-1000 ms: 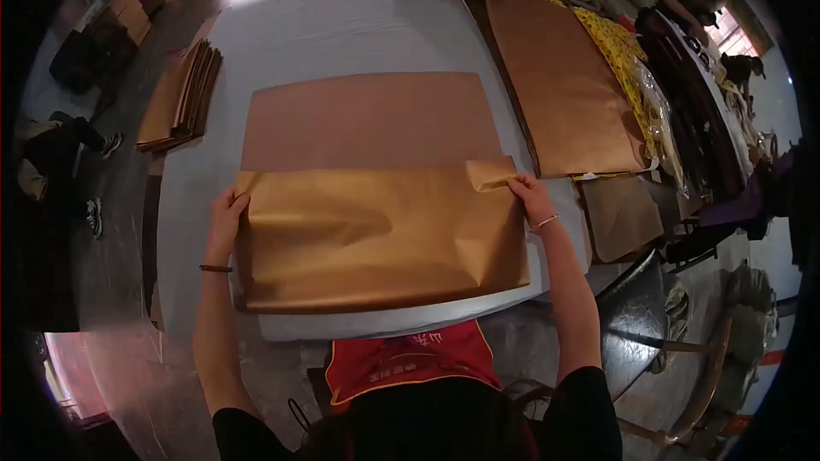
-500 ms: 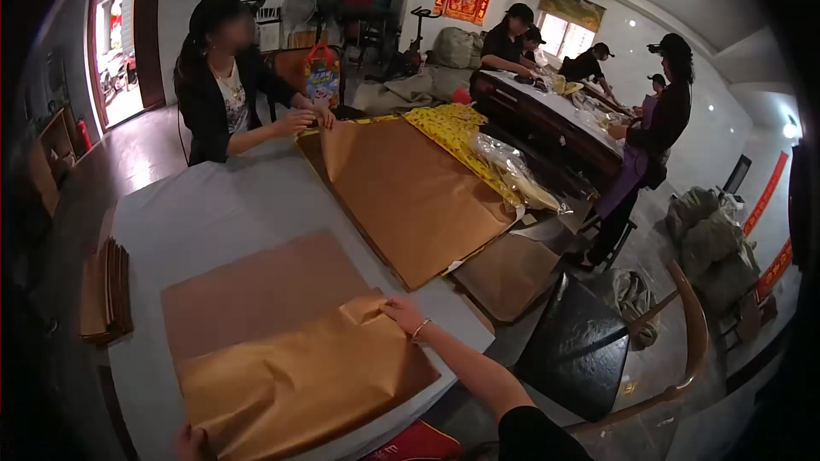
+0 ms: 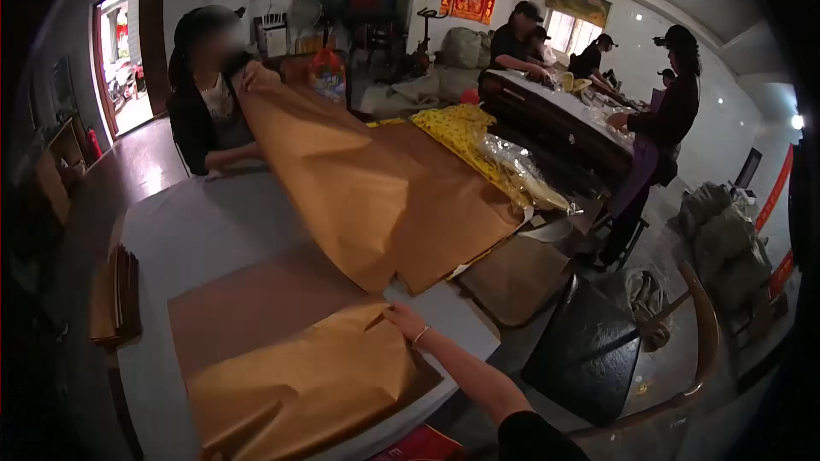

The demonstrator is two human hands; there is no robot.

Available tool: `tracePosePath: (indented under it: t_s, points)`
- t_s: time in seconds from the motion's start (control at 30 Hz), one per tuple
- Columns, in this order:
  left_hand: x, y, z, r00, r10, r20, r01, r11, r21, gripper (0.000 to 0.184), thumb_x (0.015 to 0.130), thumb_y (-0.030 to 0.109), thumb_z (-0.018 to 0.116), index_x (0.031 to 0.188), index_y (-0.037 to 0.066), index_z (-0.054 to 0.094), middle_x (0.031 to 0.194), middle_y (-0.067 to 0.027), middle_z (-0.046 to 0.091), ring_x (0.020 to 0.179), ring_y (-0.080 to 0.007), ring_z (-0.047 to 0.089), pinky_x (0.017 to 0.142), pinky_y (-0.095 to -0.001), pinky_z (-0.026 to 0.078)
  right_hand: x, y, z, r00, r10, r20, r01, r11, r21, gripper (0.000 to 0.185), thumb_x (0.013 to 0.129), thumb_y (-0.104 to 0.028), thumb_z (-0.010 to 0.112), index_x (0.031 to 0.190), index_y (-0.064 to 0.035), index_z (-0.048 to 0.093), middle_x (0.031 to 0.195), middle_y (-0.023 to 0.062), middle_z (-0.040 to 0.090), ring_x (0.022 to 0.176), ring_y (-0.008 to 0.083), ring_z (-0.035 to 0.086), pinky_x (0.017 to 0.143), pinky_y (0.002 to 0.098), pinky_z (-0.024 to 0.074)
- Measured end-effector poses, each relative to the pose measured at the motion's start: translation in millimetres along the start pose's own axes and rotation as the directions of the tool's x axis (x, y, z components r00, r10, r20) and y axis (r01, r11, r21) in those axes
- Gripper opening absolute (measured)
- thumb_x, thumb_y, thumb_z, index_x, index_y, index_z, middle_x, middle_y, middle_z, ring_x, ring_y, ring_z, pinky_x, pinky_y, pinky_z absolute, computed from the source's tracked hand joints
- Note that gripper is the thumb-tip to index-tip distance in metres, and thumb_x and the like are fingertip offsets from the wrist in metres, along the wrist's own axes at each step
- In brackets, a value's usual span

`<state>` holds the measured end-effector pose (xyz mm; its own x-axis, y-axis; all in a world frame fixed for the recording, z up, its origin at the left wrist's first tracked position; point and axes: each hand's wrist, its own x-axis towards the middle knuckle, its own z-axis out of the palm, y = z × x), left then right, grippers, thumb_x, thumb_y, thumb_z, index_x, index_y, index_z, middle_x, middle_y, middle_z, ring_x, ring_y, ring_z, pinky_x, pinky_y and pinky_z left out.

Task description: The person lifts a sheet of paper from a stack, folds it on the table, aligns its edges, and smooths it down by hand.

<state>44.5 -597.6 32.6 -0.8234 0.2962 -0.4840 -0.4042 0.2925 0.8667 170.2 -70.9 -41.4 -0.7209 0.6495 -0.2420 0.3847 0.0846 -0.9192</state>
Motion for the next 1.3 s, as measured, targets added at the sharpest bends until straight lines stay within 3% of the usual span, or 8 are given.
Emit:
tracePosePath:
  t_s: [0.07,0.43,0.5,0.87,0.97,1.13,1.23,1.3]
  points:
    - [-7,-11,-7,1.000,0.003,-0.020,-0.003,1.000,0.009,0.045,0.084,0.016,0.059,0.123,-0.001,0.048,0.099,-0.0060,0.057,0.088,-0.0164,0.054,0.079,-0.0309,0.043,30,49,9,0.996,-0.067,0.057,0.049,0.963,0.267,0.024,0.091,-0.024,0.055,0.099,-0.0023,0.058,0.079,0.0017,0.059,0.071,0.0101,0.056,0.062,0.0264,0.0466]
    - [-30,-39,-23,0.968,0.105,-0.228,-0.123,0.990,-0.064,0.044,0.081,0.019,0.062,0.119,0.000,0.051,0.086,-0.0036,0.055,0.075,-0.0156,0.051,0.071,-0.0318,0.043,-39,-24,-5,0.997,-0.051,0.055,0.036,0.969,0.243,0.020,0.091,-0.026,0.056,0.095,-0.0066,0.055,0.079,-0.0015,0.054,0.071,0.0062,0.049,0.062,0.0238,0.0433]
    - [-34,-27,-34,0.997,0.074,0.025,-0.075,0.997,0.010,0.044,0.080,0.003,0.056,0.123,0.001,0.047,0.094,-0.0036,0.056,0.080,-0.0128,0.053,0.070,-0.0262,0.044,-45,-29,-5,0.994,-0.062,0.091,0.036,0.963,0.268,0.018,0.091,-0.026,0.057,0.094,-0.0076,0.055,0.078,-0.0021,0.053,0.071,0.0054,0.049,0.062,0.0235,0.0432]
    - [13,-11,-98,0.976,0.215,0.033,-0.217,0.952,0.217,0.036,0.081,0.006,0.058,0.117,0.003,0.052,0.080,0.0017,0.049,0.077,-0.0093,0.049,0.068,-0.0247,0.042,-56,-42,34,0.994,-0.075,0.081,0.058,0.979,0.196,0.030,0.092,-0.031,0.054,0.097,-0.0017,0.053,0.081,0.0005,0.051,0.075,0.0092,0.047,0.068,0.0250,0.0404]
    - [18,-11,-103,0.991,0.128,-0.025,-0.119,0.965,0.232,0.039,0.081,0.005,0.058,0.120,0.004,0.050,0.092,0.0008,0.054,0.086,-0.0095,0.050,0.078,-0.0243,0.042,-73,-51,51,0.988,-0.023,0.151,-0.060,0.849,0.525,0.020,0.093,-0.024,0.051,0.095,-0.0041,0.052,0.080,-0.0010,0.051,0.073,0.0076,0.046,0.066,0.0241,0.0396]
    - [-5,4,-95,0.986,0.163,0.046,-0.166,0.985,0.056,0.052,0.081,0.004,0.059,0.130,0.003,0.043,0.104,0.0001,0.055,0.089,-0.0103,0.050,0.079,-0.0246,0.043,-58,-41,41,0.954,-0.243,0.177,0.159,0.908,0.388,0.016,0.094,-0.020,0.050,0.096,-0.0042,0.052,0.083,-0.0002,0.054,0.077,0.0069,0.050,0.066,0.0243,0.0434]
    - [-12,8,-99,0.995,0.101,0.028,-0.104,0.979,0.174,0.054,0.082,0.003,0.056,0.134,0.003,0.039,0.109,0.0000,0.055,0.091,-0.0101,0.052,0.075,-0.0234,0.043,-75,-85,54,0.977,-0.117,0.176,0.002,0.837,0.547,0.019,0.094,-0.021,0.049,0.099,-0.0034,0.051,0.087,0.0013,0.054,0.077,0.0082,0.051,0.067,0.0242,0.0437]
    - [-14,35,-79,0.996,0.085,0.017,-0.087,0.990,0.110,0.057,0.081,0.002,0.054,0.135,0.003,0.037,0.118,-0.0035,0.053,0.100,-0.0141,0.054,0.080,-0.0247,0.045,-47,-46,50,0.979,-0.201,0.024,0.187,0.945,0.268,0.021,0.093,-0.022,0.050,0.102,-0.0025,0.050,0.095,0.0056,0.054,0.080,0.0137,0.052,0.075,0.0296,0.0441]
